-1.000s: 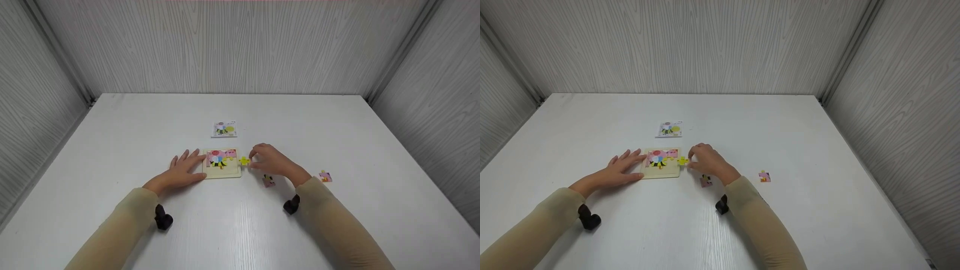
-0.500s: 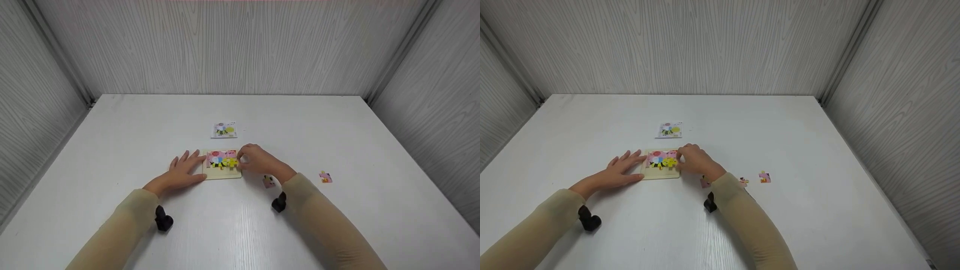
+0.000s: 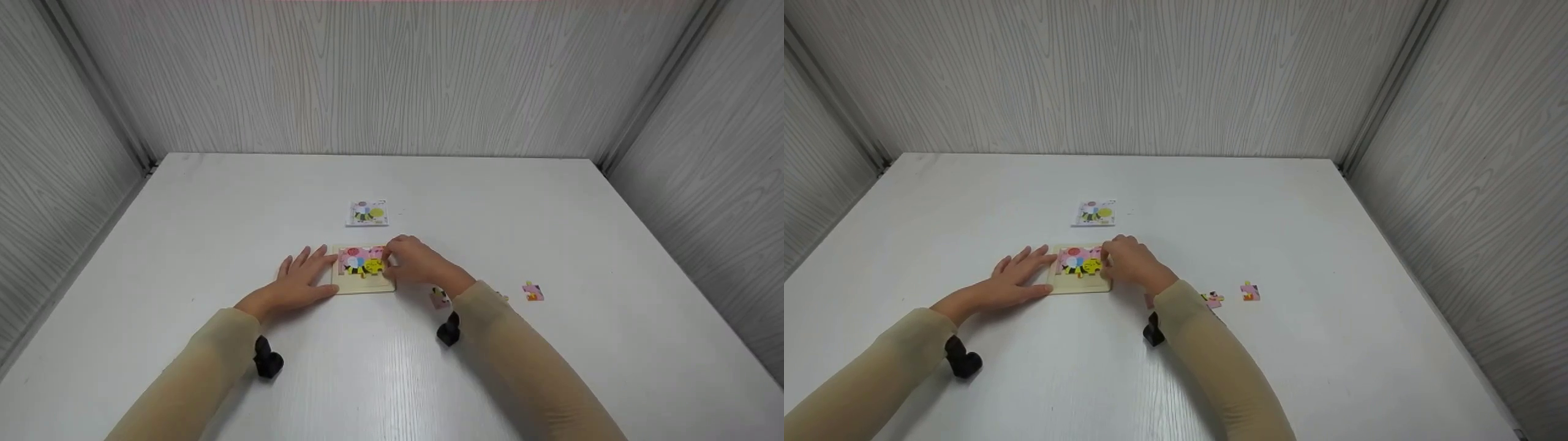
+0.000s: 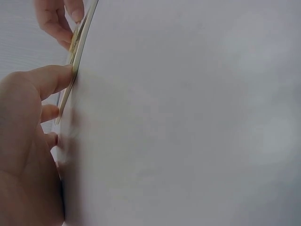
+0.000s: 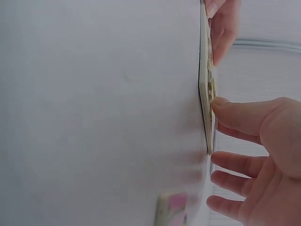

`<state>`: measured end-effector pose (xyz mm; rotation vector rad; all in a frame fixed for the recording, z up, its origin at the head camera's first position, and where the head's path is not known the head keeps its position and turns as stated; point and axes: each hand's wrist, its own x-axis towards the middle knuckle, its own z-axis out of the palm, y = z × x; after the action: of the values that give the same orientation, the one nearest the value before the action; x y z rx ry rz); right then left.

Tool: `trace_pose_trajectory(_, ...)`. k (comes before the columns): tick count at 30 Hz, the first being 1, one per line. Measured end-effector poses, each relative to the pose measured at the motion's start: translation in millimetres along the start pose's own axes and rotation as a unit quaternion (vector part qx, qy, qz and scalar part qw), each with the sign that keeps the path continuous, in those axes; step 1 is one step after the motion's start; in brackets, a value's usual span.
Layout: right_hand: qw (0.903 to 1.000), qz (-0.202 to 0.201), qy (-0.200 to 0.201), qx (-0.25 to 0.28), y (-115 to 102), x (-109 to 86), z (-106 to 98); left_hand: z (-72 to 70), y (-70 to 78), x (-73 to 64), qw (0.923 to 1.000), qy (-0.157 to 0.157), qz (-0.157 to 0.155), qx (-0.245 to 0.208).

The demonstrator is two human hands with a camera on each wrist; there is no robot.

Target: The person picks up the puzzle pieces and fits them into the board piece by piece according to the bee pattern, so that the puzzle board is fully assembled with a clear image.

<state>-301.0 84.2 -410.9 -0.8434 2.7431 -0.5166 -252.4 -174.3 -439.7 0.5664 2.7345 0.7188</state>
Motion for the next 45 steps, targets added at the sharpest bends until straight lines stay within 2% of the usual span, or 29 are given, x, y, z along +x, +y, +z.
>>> trace_pose_trajectory(9,0.9998,0.010,0.005,-0.014,-0.3,1.0,1.3,1.2,0.3,0.7,1.0000,0.003,-0.002,0.000)
trace_pose_trajectory(21,0.9994,0.033,-0.005,0.001,-2.4,4.4,3.3,0.4,-0.9,-0.4,1.0000,-0.003,-0.006,0.001)
trace_pose_trajectory(30,0.9996,0.022,-0.015,-0.002,-1.8,5.7,4.1,0.4,-1.8,0.3,0.9999,0.008,0.008,-0.012)
trace_pose_trajectory(45,0.9997,0.018,-0.013,-0.013,-4.9,6.6,3.6,0.5,-3.3,1.1,0.9999,0.002,0.007,-0.013)
